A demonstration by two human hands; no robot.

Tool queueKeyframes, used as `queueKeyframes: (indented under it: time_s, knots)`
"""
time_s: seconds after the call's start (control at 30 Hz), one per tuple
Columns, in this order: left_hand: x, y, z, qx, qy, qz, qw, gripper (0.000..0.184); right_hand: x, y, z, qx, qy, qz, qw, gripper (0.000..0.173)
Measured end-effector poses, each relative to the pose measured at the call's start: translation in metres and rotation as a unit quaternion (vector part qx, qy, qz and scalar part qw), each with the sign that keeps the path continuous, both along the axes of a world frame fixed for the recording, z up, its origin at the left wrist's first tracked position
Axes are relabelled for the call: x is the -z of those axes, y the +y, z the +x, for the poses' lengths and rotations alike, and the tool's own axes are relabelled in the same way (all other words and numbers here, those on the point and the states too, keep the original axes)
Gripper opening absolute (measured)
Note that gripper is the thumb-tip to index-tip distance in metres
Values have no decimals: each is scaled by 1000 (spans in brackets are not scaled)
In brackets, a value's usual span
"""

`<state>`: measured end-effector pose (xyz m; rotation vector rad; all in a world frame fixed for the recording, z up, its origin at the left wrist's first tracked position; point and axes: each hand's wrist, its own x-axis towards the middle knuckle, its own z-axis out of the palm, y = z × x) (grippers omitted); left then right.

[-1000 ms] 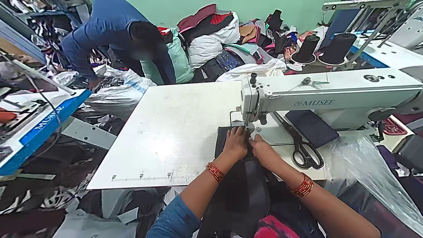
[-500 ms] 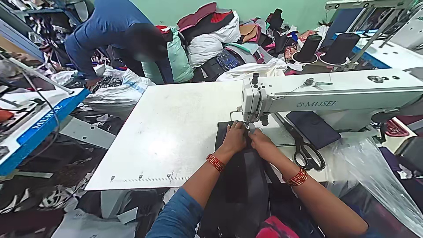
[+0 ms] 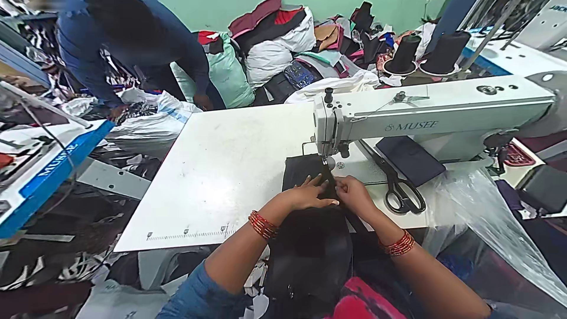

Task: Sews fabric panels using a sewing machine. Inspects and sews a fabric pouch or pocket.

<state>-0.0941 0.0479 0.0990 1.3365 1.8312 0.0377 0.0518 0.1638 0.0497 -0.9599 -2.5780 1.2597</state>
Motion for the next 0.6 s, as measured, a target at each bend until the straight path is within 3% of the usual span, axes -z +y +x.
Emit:
queueKeyframes:
  time_s: [0.23,0.47,0.6]
  knots:
    - [0,-2,5,-6,19,-13,1000,84,6,3,7,-5,35,-86,996,39]
    - [-3,11,10,47,100,-42,993,76,5,7,6,-40,27,-106,993,41]
    - [-4,11,9,44,91,-42,994,73,5,7,8,-58,24,-112,992,39]
